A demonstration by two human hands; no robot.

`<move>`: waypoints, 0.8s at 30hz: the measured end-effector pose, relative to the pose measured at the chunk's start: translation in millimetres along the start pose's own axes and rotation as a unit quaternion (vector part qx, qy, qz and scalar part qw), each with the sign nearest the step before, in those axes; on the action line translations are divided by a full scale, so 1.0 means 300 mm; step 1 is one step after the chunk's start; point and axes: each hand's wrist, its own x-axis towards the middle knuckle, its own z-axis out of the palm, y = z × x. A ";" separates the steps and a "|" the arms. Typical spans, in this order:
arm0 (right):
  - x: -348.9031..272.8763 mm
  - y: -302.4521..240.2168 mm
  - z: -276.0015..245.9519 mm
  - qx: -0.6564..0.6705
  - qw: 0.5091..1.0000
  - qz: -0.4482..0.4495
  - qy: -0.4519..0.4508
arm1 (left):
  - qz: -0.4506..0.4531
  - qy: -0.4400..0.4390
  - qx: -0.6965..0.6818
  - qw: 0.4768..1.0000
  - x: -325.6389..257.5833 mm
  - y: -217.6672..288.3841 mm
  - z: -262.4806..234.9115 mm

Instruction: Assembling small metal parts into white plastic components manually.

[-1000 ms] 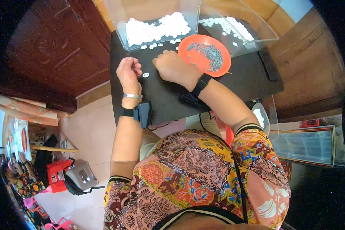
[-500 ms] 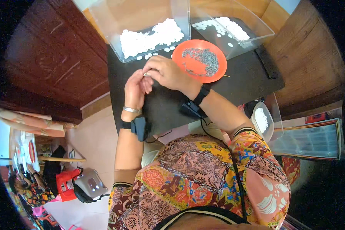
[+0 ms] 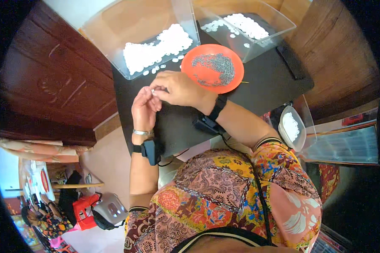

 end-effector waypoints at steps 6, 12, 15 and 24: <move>-0.004 0.026 0.013 -0.032 0.999 -0.017 0.025 | -0.011 -0.010 0.030 0.999 -0.004 0.007 0.022; -0.009 0.025 0.007 -0.052 0.998 -0.027 0.020 | 0.002 0.037 0.095 0.995 -0.009 0.013 0.044; -0.009 0.016 -0.020 -0.066 0.997 -0.036 -0.004 | -0.009 0.049 0.154 0.987 -0.004 0.012 0.052; 0.026 0.140 -0.289 -0.287 0.956 0.040 -0.038 | 0.008 0.103 0.162 0.981 -0.013 0.026 0.047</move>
